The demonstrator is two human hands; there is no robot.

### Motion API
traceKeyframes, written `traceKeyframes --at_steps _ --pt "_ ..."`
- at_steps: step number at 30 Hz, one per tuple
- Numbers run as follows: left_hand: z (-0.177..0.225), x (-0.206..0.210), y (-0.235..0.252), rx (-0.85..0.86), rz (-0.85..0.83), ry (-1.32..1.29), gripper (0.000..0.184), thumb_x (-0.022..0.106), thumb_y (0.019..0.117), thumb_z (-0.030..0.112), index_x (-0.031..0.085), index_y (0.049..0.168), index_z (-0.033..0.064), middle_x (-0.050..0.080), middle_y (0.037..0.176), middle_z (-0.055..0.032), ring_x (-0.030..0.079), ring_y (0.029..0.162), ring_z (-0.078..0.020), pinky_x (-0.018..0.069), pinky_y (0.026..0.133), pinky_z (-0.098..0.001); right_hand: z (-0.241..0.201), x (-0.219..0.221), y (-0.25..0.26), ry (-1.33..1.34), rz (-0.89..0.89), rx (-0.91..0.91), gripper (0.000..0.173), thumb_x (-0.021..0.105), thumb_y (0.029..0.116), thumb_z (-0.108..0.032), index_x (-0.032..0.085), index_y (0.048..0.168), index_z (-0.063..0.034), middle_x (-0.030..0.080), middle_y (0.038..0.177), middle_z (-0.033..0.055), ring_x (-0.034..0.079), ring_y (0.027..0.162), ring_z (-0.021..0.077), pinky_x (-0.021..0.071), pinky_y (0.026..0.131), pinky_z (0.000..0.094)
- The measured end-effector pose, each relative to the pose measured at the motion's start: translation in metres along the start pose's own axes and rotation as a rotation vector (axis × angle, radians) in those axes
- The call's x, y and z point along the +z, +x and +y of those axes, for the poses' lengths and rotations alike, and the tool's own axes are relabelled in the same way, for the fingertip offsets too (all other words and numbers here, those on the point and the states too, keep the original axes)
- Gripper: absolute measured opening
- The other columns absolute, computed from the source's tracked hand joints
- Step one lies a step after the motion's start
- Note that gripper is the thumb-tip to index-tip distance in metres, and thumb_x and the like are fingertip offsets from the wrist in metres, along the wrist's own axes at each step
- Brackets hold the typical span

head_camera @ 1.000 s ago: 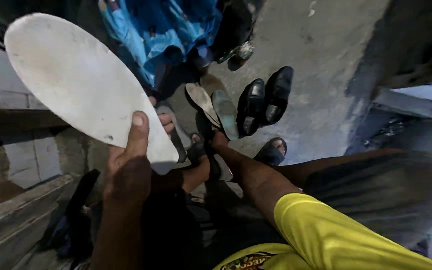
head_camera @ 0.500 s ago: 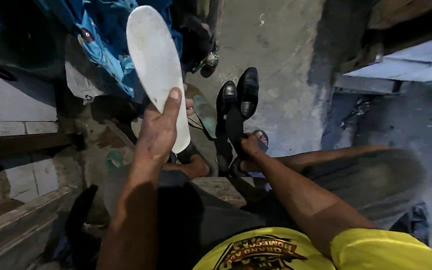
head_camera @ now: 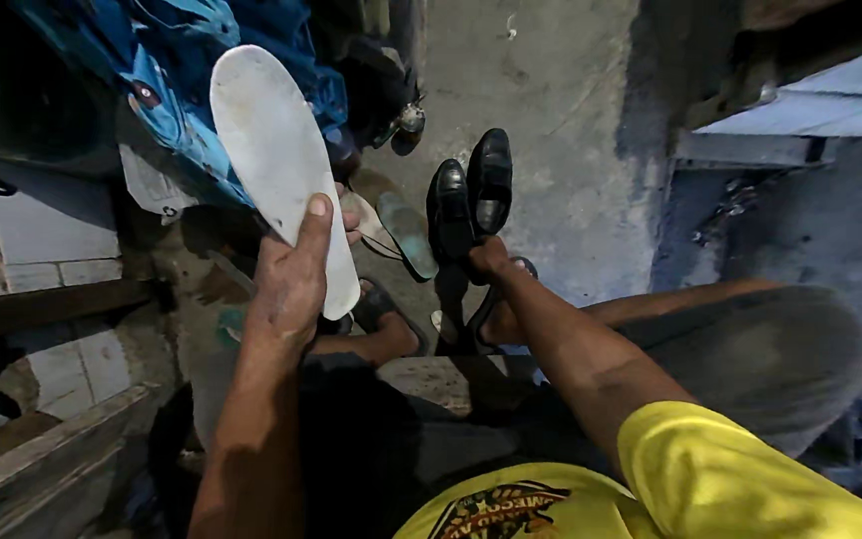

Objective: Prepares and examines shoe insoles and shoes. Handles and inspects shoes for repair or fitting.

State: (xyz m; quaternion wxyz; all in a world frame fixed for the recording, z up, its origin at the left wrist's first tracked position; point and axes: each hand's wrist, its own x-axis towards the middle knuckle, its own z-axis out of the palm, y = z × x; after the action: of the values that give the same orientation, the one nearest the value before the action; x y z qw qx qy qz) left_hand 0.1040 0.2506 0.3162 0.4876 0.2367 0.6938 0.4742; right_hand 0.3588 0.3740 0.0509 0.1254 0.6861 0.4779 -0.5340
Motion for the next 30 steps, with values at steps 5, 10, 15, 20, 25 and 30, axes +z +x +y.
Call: traceKeyframes --at_steps 5,10,15,20,25,30 --pt "-0.004 -0.011 0.009 -0.008 -0.005 -0.136 0.043 0.045 0.1097 0.038 0.055 0.142 0.012 0.071 0.118 -0.007 0.073 0.102 -0.0215 0.0643 0.081 -0.0386 0.003 0.019 0.027 0.217 0.076 -0.013 0.051 0.071 0.0873 -0.012 0.056 0.136 -0.0032 0.066 0.115 0.0269 0.067 0.1 0.0419 0.0556 0.083 0.0632" --pt "-0.009 -0.019 0.01 -0.049 0.018 -0.147 0.042 0.044 0.1102 0.036 0.054 0.143 0.0117 0.071 0.119 -0.0082 0.073 0.103 -0.0225 0.0642 0.083 -0.0396 0.001 0.029 0.0 -0.183 0.23 -0.134 0.091 0.087 0.0805 -0.025 0.037 0.154 -0.0041 0.039 0.151 0.0333 0.058 0.121 0.0523 0.053 0.093 0.0658" --pt "-0.013 -0.025 0.009 -0.008 0.062 -0.102 0.042 0.042 0.1108 0.036 0.053 0.143 0.0108 0.072 0.12 -0.0085 0.072 0.107 -0.0243 0.0614 0.092 -0.0417 -0.002 0.046 0.0 -0.441 0.245 -0.16 0.083 0.082 0.0843 -0.021 0.038 0.151 0.0023 0.039 0.15 0.0337 0.06 0.118 0.0508 0.0552 0.091 0.0617" --pt "-0.018 -0.027 0.009 0.031 0.06 -0.12 0.041 0.042 0.1112 0.031 0.049 0.144 0.0087 0.068 0.127 -0.0092 0.071 0.109 -0.0249 0.0611 0.094 -0.0425 -0.017 0.043 0.01 -0.334 0.297 -0.164 0.06 0.063 0.0983 -0.021 0.041 0.15 0.0009 0.046 0.147 0.0323 0.062 0.118 0.0478 0.0546 0.094 0.0589" --pt "-0.016 -0.024 0.011 0.045 0.059 -0.126 0.04 0.043 0.1109 0.03 0.049 0.143 0.0082 0.068 0.127 -0.0095 0.07 0.11 -0.0252 0.0607 0.096 -0.0429 -0.02 0.037 0.014 -0.33 0.294 -0.185 0.059 0.071 0.0949 -0.027 0.05 0.142 0.0002 0.045 0.146 0.0329 0.06 0.12 0.0489 0.0539 0.096 0.0583" --pt "-0.016 -0.021 0.011 0.074 0.037 -0.106 0.04 0.042 0.1111 0.031 0.048 0.144 0.0081 0.068 0.127 -0.0091 0.071 0.11 -0.0249 0.0607 0.095 -0.0425 -0.002 0.041 0.008 -0.564 0.23 -0.245 0.048 0.077 0.0848 -0.014 0.065 0.129 0.0018 0.045 0.145 0.0323 0.051 0.129 0.0506 0.0525 0.094 0.0621"
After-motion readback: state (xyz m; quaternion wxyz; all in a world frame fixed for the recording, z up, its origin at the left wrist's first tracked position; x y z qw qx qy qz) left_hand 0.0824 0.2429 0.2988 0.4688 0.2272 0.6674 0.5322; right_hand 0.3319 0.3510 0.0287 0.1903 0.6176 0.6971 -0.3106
